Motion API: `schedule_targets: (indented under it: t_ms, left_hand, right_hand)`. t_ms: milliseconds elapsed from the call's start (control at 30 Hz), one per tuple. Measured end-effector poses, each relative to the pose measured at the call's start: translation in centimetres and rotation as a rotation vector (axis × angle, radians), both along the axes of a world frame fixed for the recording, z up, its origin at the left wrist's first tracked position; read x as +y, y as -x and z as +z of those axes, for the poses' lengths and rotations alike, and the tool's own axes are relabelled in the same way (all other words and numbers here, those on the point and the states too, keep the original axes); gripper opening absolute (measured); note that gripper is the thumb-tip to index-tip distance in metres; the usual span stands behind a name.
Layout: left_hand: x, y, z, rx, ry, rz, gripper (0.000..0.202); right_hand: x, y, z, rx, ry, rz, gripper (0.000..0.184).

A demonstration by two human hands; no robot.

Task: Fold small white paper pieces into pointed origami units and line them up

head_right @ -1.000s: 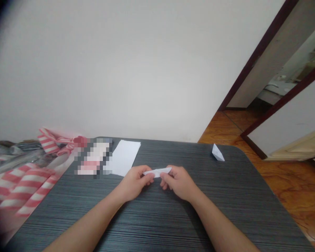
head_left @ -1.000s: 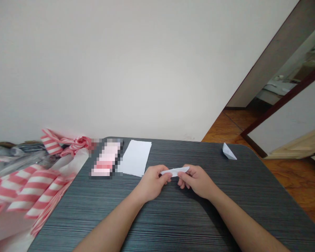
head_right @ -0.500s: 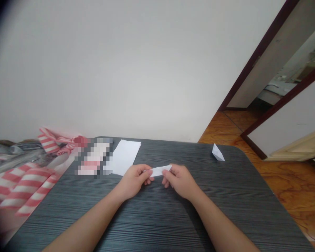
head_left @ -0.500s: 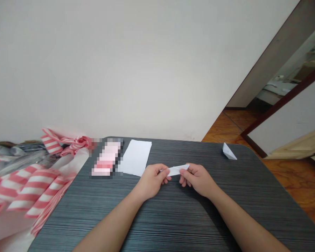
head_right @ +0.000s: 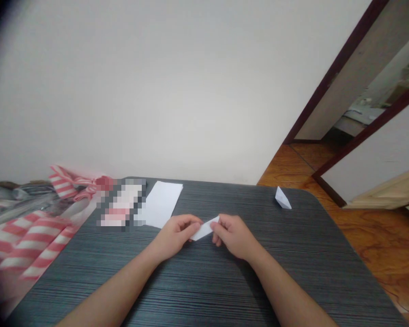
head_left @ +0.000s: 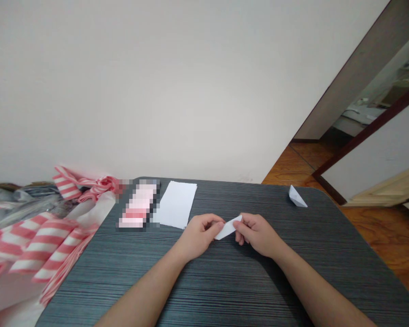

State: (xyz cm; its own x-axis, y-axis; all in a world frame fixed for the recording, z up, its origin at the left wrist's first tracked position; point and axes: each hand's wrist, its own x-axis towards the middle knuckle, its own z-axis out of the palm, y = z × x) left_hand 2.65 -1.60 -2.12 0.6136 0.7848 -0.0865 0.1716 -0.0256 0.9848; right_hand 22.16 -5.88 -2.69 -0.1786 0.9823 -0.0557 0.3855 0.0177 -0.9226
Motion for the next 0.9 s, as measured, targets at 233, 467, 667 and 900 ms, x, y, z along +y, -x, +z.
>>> schedule_targets:
  t_ms: [233,467,667,900]
  left_hand:
    - [0.0,-0.1,-0.1,-0.024,-0.048,0.021,0.019]
    - [-0.2,0.1,0.2,0.008,-0.146,-0.002,0.015]
    - [-0.3,0.1,0.7,0.047,-0.177,-0.026,0.016]
    - [-0.3,0.2,1.0,0.111,-0.249,-0.028,0.02]
  right_hand:
    - [0.1,0.3,0.0,0.013,-0.004,-0.01,0.028]
    - [0.1,0.2,0.2,0.024,-0.032,-0.01,0.025]
    - [0.0,0.3,0.5,0.036,-0.039,-0.019,0.024]
    - [-0.1,0.1,0.3,0.047,-0.061,-0.004,0.025]
